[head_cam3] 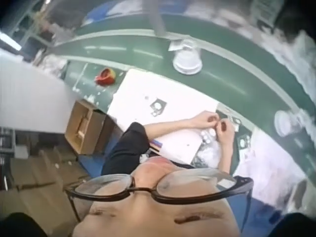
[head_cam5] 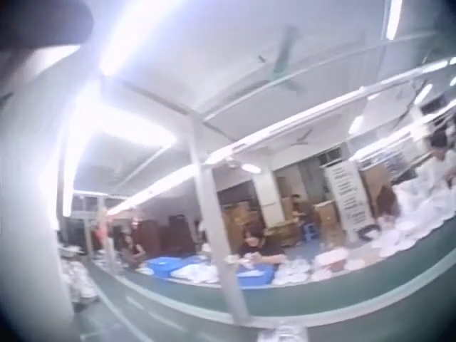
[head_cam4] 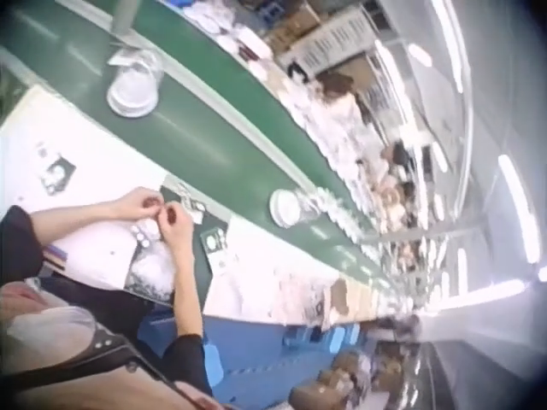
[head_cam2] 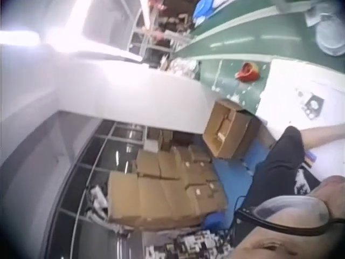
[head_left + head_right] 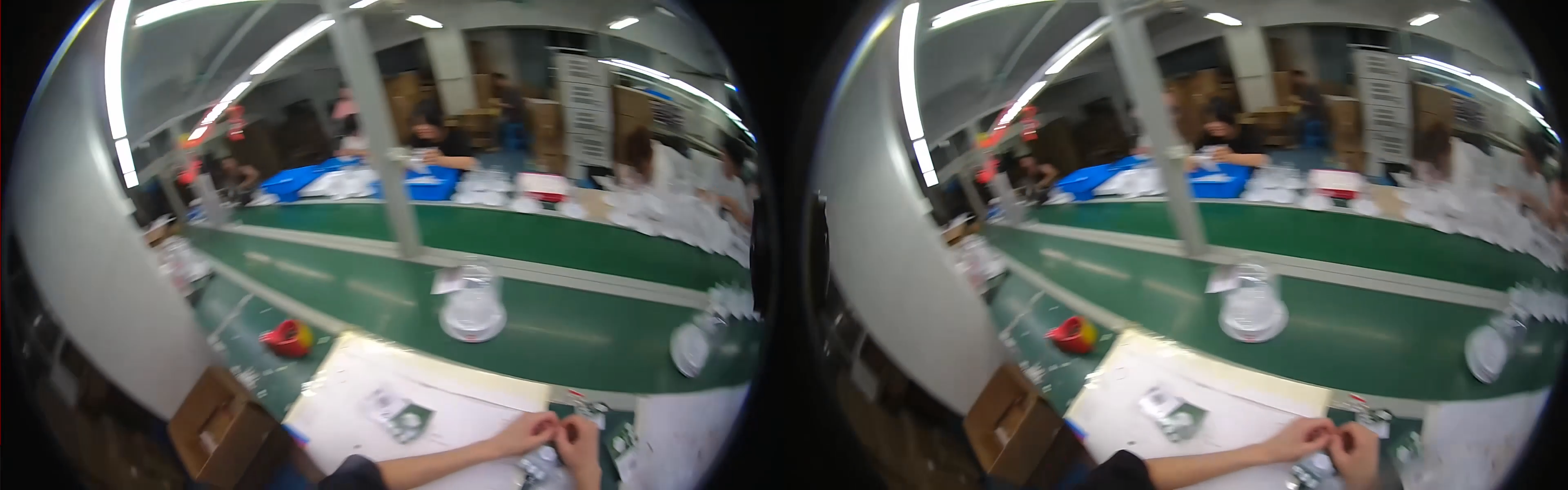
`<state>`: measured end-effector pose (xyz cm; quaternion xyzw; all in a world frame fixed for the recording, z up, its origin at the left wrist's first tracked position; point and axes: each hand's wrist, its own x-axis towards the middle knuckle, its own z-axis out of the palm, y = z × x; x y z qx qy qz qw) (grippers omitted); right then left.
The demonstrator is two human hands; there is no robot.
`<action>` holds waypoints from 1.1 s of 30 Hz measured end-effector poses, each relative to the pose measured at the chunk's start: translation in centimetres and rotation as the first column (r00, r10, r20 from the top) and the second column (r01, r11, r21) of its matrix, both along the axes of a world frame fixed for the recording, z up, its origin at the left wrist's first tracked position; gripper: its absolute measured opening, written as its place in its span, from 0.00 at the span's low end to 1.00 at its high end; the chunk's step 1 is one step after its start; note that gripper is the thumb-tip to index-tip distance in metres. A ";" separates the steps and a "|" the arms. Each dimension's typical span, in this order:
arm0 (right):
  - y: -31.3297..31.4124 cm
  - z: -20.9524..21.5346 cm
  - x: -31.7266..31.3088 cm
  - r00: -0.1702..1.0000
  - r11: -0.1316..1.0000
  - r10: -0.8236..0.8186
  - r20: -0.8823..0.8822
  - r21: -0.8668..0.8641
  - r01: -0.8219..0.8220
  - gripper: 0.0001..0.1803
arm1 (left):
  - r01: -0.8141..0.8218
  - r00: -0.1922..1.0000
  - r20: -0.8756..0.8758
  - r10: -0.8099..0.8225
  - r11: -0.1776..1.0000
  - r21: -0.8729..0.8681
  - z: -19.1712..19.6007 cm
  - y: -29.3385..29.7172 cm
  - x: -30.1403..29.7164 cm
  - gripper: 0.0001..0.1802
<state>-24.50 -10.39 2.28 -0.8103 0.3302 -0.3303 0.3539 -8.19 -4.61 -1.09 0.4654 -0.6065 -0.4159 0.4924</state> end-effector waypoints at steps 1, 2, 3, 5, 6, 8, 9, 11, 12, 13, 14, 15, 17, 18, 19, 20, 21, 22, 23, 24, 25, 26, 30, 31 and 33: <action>-0.1 -0.3 -0.4 1.000 1.000 0.007 -0.022 0.010 -0.007 0.04 | -0.012 0.993 -0.114 0.007 0.999 -0.046 0.4 0.1 -0.6 0.04; 0.1 -1.1 -0.1 0.998 0.998 -0.052 0.035 -0.042 0.053 0.05 | -0.020 0.995 -0.095 0.015 0.999 -0.049 0.5 0.0 -0.5 0.04; 0.4 -0.6 0.4 0.999 0.999 -0.019 0.031 0.043 0.018 0.04 | -0.040 0.993 -0.110 0.036 0.999 -0.031 0.3 0.2 -0.1 0.04; 0.7 1.4 0.6 0.989 0.985 0.097 -0.115 0.153 -0.079 0.05 | -0.080 0.993 -0.089 0.079 0.997 -0.014 0.2 0.6 0.4 0.04; 0.7 1.1 0.7 0.987 0.984 0.110 -0.117 0.155 -0.091 0.05 | -0.093 0.992 -0.090 0.091 0.996 -0.011 0.2 0.9 0.5 0.04; 0.5 0.4 0.6 0.992 0.987 0.110 -0.065 0.124 -0.101 0.05 | -0.098 0.993 -0.070 0.097 0.995 -0.016 0.3 1.1 0.5 0.04; 0.5 0.5 0.5 0.992 0.988 0.106 -0.067 0.121 -0.097 0.05 | -0.094 0.993 -0.072 0.093 0.995 -0.018 0.4 1.1 0.4 0.04; 0.6 0.6 0.3 0.992 0.993 0.094 -0.087 0.084 -0.087 0.06 | -0.077 0.994 -0.084 0.076 0.997 -0.012 0.4 1.1 0.2 0.05; 0.7 0.8 0.4 0.992 0.993 0.087 -0.087 0.082 -0.080 0.06 | -0.070 0.994 -0.084 0.069 0.997 -0.014 0.3 1.0 0.2 0.05; 0.8 1.1 0.6 0.993 0.992 0.093 -0.069 0.086 -0.087 0.05 | -0.075 0.995 -0.069 0.075 0.997 -0.009 0.3 1.1 0.3 0.05; 0.8 1.3 0.6 0.994 0.992 0.096 -0.052 0.089 -0.091 0.04 | -0.078 0.995 -0.056 0.078 0.997 -0.007 0.2 1.0 0.3 0.05; 0.7 0.8 0.6 0.995 0.993 0.085 -0.054 0.087 -0.080 0.04 | -0.067 0.996 -0.058 0.066 0.998 -0.009 0.2 0.9 0.2 0.05; 0.5 -0.7 0.7 0.999 0.989 0.014 0.050 0.149 -0.021 0.04 | -0.065 0.996 -0.061 0.064 0.998 -0.004 0.2 0.8 0.0 0.05; 0.3 -0.9 0.6 0.999 0.989 -0.002 0.047 0.147 -0.005 0.04 | -0.049 0.997 -0.064 0.048 0.999 -0.005 0.3 0.6 -0.1 0.05; 0.1 -1.0 0.4 0.998 0.988 0.005 0.060 0.155 -0.014 0.04 | -0.048 0.996 -0.078 0.047 0.999 -0.003 0.4 0.4 -0.1 0.05; 0.2 -0.9 0.3 0.997 0.986 0.007 0.070 0.166 -0.019 0.04 | -0.042 0.995 -0.095 0.042 0.999 0.004 0.4 0.5 -0.1 0.06; 0.1 -0.3 0.5 0.997 0.979 0.046 0.069 0.196 -0.059 0.04 | -0.013 0.995 -0.101 0.013 1.000 0.004 0.3 0.6 -0.1 0.06; 0.4 0.0 0.7 0.999 0.981 0.033 0.043 0.192 -0.041 0.04 | -0.038 0.994 -0.104 0.040 0.999 0.020 0.1 0.7 0.1 0.06; 0.6 0.3 1.0 1.000 0.983 0.023 0.017 0.184 -0.025 0.04 | -0.065 0.992 -0.107 0.068 0.997 0.033 0.1 0.9 0.4 0.07; 0.7 0.3 1.1 0.999 0.986 0.038 0.013 0.161 -0.040 0.04 | -0.069 0.991 -0.111 0.072 0.997 0.033 -0.1 0.9 0.4 0.07; 0.7 0.3 1.1 0.998 0.989 0.056 0.010 0.138 -0.056 0.04 | -0.073 0.990 -0.115 0.077 0.997 0.034 -0.3 1.1 0.4 0.07; 0.5 -0.2 1.1 0.997 0.986 0.071 0.019 0.152 -0.073 0.04 | -0.080 0.990 -0.111 0.084 0.996 0.037 -0.3 1.1 0.6 0.07; 0.5 -0.5 0.9 0.999 0.991 0.046 -0.003 0.128 -0.045 0.06 | -0.054 0.994 -0.095 0.062 0.995 0.081 0.0 1.1 0.6 0.07; 0.4 -0.5 0.8 0.999 0.990 0.039 0.008 0.137 -0.040 0.06 | -0.044 0.994 -0.096 0.052 0.996 0.079 0.0 0.9 0.5 0.07; 0.6 -0.5 0.7 0.999 0.988 0.035 0.017 0.152 -0.037 0.06 | -0.055 0.993 -0.101 0.063 0.995 0.083 -0.2 1.0 0.5 0.07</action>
